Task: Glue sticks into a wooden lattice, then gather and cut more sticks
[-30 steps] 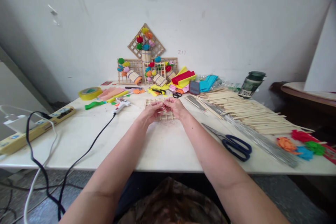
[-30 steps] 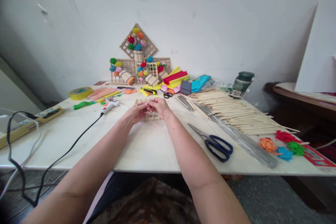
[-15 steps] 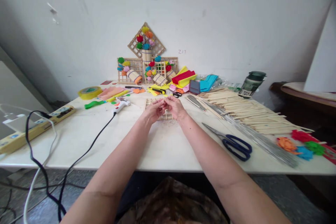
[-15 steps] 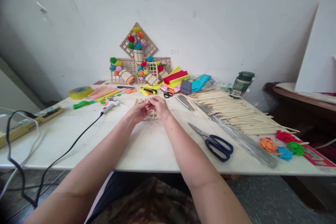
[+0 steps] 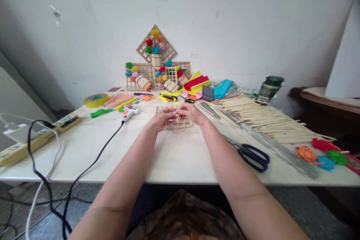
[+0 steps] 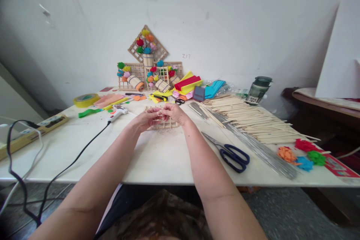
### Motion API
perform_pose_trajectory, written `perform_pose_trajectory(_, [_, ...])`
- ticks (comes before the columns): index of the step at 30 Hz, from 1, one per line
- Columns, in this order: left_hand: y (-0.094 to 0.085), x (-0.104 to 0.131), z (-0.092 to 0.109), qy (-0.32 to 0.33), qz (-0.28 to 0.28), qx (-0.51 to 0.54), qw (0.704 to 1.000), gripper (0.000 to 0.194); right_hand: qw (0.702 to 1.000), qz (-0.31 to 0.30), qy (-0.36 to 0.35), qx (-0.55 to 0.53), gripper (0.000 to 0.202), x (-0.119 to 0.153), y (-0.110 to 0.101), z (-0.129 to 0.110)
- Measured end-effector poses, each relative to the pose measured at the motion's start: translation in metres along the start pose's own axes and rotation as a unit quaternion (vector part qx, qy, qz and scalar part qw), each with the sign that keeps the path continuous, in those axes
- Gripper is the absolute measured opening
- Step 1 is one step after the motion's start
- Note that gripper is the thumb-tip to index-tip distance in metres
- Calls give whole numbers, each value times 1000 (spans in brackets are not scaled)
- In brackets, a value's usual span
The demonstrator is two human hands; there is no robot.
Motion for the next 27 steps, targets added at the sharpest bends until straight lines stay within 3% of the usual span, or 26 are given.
perform_pose_trajectory(3, [2, -1, -1, -3, -8, -27, 1000, 30, 1000, -3, 5, -24, 21, 0, 2, 5])
perform_pose_trajectory(5, [2, -3, -4, -14, 2, -27, 1000, 28, 999, 29, 2, -45, 21, 0, -3, 10])
perform_pose_trajectory(9, [-13, -6, -4, -22, 89, 22, 996, 30, 984, 167, 8, -61, 21, 5, -32, 24])
perform_pose_trajectory(13, [-29, -2, 6, 36, 150, 61, 986, 17, 976, 204, 34, -68, 19, 11, -46, 30])
perform_pose_trajectory(16, [-35, 0, 10, 61, 161, 59, 983, 13, 984, 151, 23, -87, 26, 10, -35, 13])
perform_pose_trajectory(20, [-37, 3, 12, 72, 171, 11, 983, 18, 983, -108, 65, -133, 25, 13, 10, -11])
perform_pose_trajectory(22, [-38, 4, 12, 78, 181, -24, 980, 22, 975, -175, 82, -113, 31, 16, 20, -11])
perform_pose_trajectory(25, [-44, 6, 16, 92, 232, -102, 963, 24, 990, -97, 95, 39, 24, 10, 4, 12])
perform_pose_trajectory(27, [-50, 7, 19, 103, 281, -169, 939, 21, 974, -42, 107, 193, 15, 8, -11, 29])
Point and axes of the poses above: each hand's wrist, its own x-axis away from the middle knuckle, its own y-axis out of the palm, z = x × y, the point moved 7 cm from there along -x, towards the middle knuckle, and after that the axes turned 14 degrees about -y, right-handed, at the moved point
